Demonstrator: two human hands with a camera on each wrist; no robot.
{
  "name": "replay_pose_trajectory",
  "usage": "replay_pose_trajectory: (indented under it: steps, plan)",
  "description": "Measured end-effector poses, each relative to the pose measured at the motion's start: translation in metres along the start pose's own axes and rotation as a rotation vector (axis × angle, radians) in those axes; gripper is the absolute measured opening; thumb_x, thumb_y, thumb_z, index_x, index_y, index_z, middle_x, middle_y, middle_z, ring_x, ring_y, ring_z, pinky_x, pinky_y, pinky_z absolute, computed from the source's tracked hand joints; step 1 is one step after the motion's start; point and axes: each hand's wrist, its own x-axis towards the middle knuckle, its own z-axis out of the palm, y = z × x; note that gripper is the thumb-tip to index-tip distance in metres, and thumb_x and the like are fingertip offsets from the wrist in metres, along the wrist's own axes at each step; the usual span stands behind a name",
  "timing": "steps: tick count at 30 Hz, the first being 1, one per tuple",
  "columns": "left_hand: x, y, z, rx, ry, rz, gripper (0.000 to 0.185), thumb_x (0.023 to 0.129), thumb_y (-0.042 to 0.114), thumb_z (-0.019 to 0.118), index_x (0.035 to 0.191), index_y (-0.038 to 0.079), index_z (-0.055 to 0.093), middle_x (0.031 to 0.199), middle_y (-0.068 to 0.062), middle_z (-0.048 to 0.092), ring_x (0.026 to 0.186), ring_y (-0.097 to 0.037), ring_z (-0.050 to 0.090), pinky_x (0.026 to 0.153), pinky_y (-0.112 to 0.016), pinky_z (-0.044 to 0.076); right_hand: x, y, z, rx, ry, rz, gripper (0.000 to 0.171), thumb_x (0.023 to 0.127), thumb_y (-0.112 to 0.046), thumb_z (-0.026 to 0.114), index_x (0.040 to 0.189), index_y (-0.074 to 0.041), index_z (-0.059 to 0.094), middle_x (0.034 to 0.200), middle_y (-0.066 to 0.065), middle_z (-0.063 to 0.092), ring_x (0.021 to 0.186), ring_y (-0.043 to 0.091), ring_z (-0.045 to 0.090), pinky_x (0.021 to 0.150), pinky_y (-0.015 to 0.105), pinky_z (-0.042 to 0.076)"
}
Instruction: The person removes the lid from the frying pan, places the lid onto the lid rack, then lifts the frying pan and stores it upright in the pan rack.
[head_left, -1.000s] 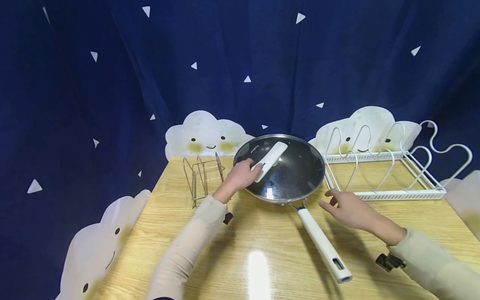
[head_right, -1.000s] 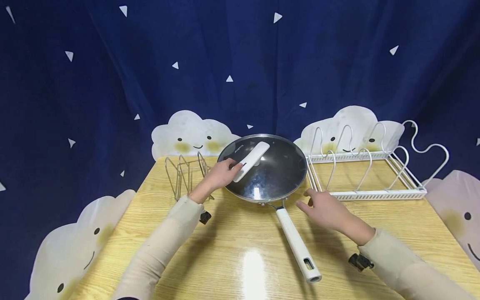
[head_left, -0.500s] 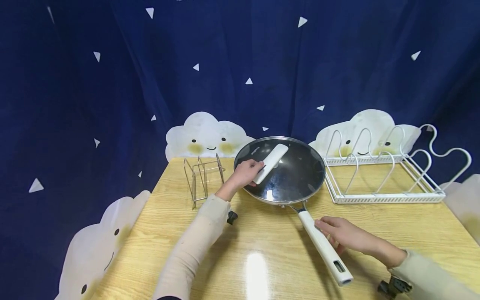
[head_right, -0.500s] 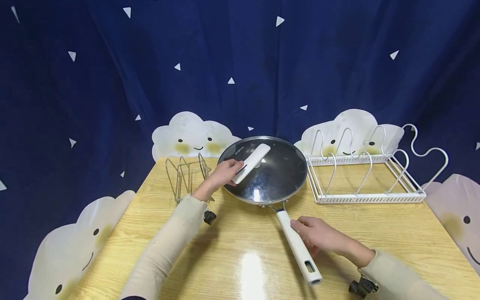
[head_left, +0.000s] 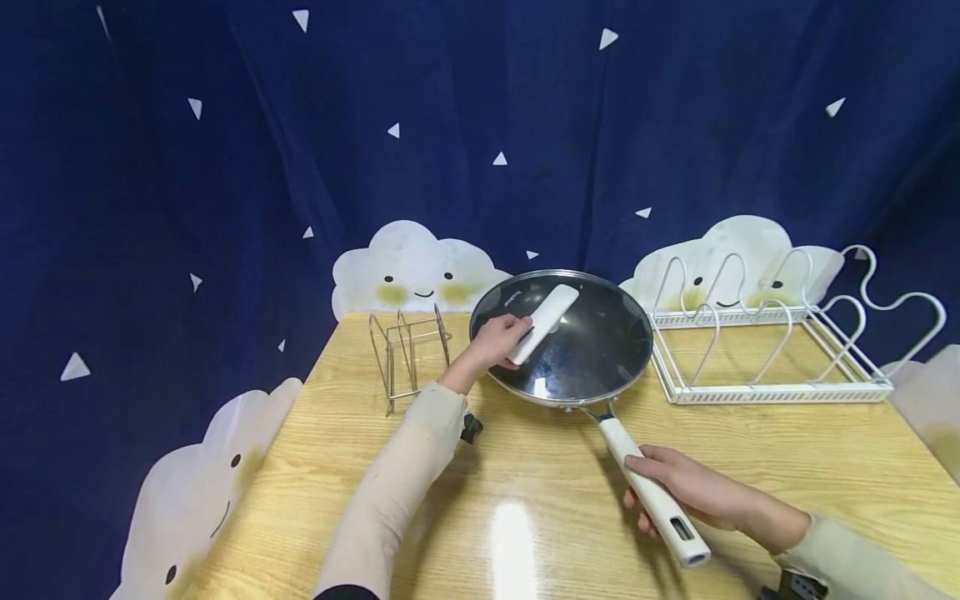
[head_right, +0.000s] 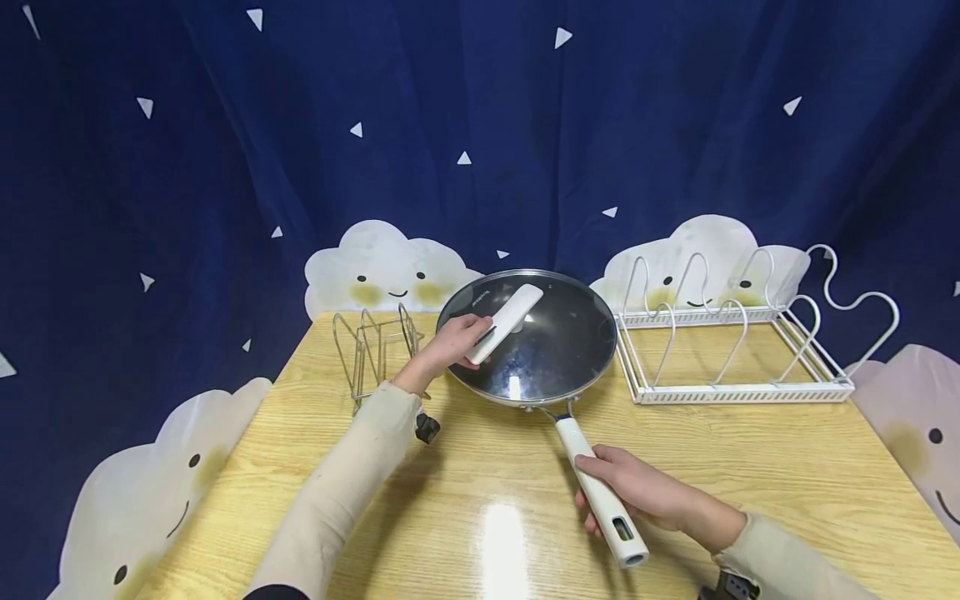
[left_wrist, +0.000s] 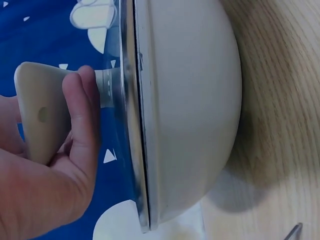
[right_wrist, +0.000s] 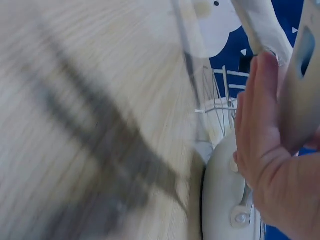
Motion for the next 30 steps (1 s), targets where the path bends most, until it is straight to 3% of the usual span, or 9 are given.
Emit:
replay_pose_trajectory:
  steps: [6, 15, 20, 30]
  plan:
    - [0.005, 0.0, -0.001, -0.034, -0.061, -0.032, 0.039, 0.099, 0.034, 0.048, 0.113, -0.003, 0.054, 0.088, -0.016, 0.059, 0.064, -0.022, 0.066, 0.056, -0.035, 0.056, 0.001, 0.0, 0.009, 0.059, 0.07, 0.005, 0.048, 0.103, -0.028, 0.037, 0.12, 0.01, 0.014, 0.1, 0.015, 0.06, 0.069, 0.021, 0.066, 0.062, 0.035, 0.056]
    - [0.011, 0.001, -0.002, -0.043, -0.132, -0.064, 0.043, 0.099, 0.035, 0.048, 0.116, -0.004, 0.051, 0.086, -0.014, 0.057, 0.059, -0.018, 0.065, 0.056, -0.033, 0.056, 0.003, 0.0, 0.017, -0.027, 0.197, 0.005, 0.05, 0.1, -0.025, 0.038, 0.121, 0.013, 0.014, 0.098, 0.013, 0.058, 0.055, 0.011, 0.058, 0.048, 0.025, 0.051]
    - [0.013, 0.001, -0.002, -0.012, -0.11, -0.049, 0.042, 0.094, 0.036, 0.056, 0.107, -0.005, 0.055, 0.082, -0.012, 0.059, 0.056, -0.017, 0.062, 0.052, -0.031, 0.054, 0.005, 0.001, 0.019, -0.062, 0.225, 0.001, 0.046, 0.1, -0.023, 0.037, 0.119, 0.013, 0.016, 0.097, 0.014, 0.057, 0.051, 0.009, 0.056, 0.045, 0.023, 0.049]
    - [0.01, 0.002, 0.006, 0.11, 0.007, -0.056, 0.04, 0.082, 0.036, 0.072, 0.09, -0.001, 0.06, 0.072, -0.009, 0.063, 0.054, -0.015, 0.06, 0.055, -0.034, 0.055, 0.006, 0.004, 0.019, -0.07, 0.23, -0.008, 0.045, 0.1, -0.024, 0.037, 0.119, 0.013, 0.019, 0.091, 0.011, 0.058, 0.051, 0.009, 0.055, 0.044, 0.023, 0.049]
